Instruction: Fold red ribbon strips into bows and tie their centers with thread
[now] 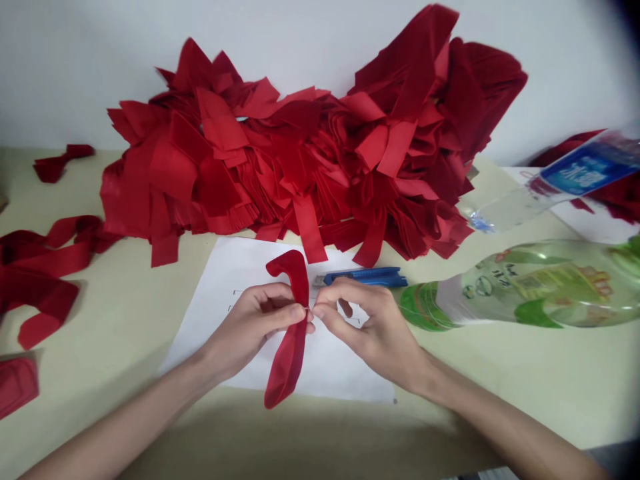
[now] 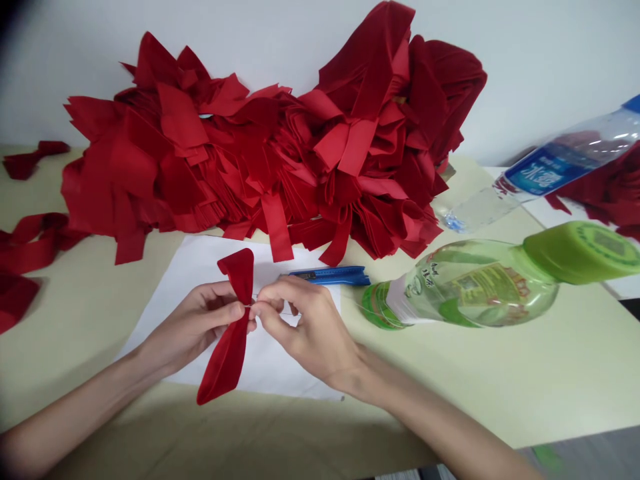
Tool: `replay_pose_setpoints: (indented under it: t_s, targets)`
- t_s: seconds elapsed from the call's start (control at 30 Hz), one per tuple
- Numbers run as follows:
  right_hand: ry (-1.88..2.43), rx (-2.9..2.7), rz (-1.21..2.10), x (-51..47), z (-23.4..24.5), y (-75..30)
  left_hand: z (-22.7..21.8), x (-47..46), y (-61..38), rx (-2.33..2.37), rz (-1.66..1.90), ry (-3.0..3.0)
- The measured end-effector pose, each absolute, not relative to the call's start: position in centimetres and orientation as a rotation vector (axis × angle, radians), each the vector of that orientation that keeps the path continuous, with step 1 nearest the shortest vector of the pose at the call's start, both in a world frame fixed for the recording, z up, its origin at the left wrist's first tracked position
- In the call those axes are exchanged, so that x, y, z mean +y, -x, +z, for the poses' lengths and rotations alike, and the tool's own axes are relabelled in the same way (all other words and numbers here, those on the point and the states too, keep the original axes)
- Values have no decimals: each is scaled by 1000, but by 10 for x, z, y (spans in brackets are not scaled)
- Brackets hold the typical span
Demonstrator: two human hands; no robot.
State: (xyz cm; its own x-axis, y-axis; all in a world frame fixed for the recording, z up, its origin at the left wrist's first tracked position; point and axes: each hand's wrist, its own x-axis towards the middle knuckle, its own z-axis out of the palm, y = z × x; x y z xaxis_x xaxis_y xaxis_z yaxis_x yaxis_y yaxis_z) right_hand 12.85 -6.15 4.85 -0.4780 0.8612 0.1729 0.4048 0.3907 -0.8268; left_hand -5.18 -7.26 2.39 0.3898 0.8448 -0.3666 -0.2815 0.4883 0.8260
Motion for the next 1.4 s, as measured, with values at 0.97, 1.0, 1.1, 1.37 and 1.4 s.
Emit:
replay_pose_setpoints:
  t_s: [0.97,1.0,1.1,1.37,1.4]
  targets:
    - [1180,-1926,1309,-52,38,-129,26,-81,46,1100,850,-910]
    - [1176,-1919,1317,-51,38,-129,26,-81,47,1091,848,-912]
    - [1157,-1912,1328,-48,41,-128,24,-80,48,1060,819,-930]
    - [1203,-1929,1272,-42,33,-134,30,-77,49,1057,712,-1088]
    - [1222,-1911,1260,-42,31,-135,32,-77,49,1051,703,-1113]
